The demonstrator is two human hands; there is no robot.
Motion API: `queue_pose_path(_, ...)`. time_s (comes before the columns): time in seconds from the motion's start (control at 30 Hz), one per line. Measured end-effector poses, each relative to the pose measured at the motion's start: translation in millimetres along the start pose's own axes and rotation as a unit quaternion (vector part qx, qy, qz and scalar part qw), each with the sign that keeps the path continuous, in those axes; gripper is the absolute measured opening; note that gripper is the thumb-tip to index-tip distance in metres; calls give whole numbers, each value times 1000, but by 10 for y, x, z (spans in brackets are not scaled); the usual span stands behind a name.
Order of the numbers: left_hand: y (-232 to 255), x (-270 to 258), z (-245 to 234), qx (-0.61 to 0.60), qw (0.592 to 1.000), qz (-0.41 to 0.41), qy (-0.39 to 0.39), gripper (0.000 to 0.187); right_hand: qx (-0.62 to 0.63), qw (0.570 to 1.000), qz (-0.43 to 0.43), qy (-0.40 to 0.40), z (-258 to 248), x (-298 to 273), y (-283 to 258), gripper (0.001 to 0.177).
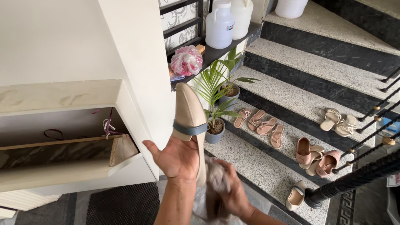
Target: The person wipes the inside of a shoe cabinet with a cloth, then picks up several pairs of shoes from the stairs, wipes each pair with the cloth, and places them into the cabinet.
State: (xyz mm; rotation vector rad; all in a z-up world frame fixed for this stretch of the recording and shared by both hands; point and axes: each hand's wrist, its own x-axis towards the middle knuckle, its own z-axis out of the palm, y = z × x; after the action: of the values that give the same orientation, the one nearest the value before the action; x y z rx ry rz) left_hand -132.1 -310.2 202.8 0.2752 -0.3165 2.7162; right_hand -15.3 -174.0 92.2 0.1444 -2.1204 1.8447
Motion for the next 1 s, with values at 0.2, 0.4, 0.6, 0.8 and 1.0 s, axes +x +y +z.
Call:
queue_pose_path(0.2,-279,67,-245,66,993,-38,94,119,479,783,392,70,-130,123,-5,105)
queue_pose_path(0.4,-321,81,-221,420,895,-127,82,74,300,900,305,90,-217,216,-140,76)
queue_pose_path(0.6,-294,-223,-212,867,466,-142,-105,30,243,935,227,121,-490,509,-263,53)
queue_pose_path(0.8,-237,-162,-610,804,565,-166,83,25,-361,913,-178,71,-294,405,-589,64)
queue_pose_path(1.0,-285,-369,-903,849,504,-156,3,26,-511,846,-151,0,-382,417,-843,43)
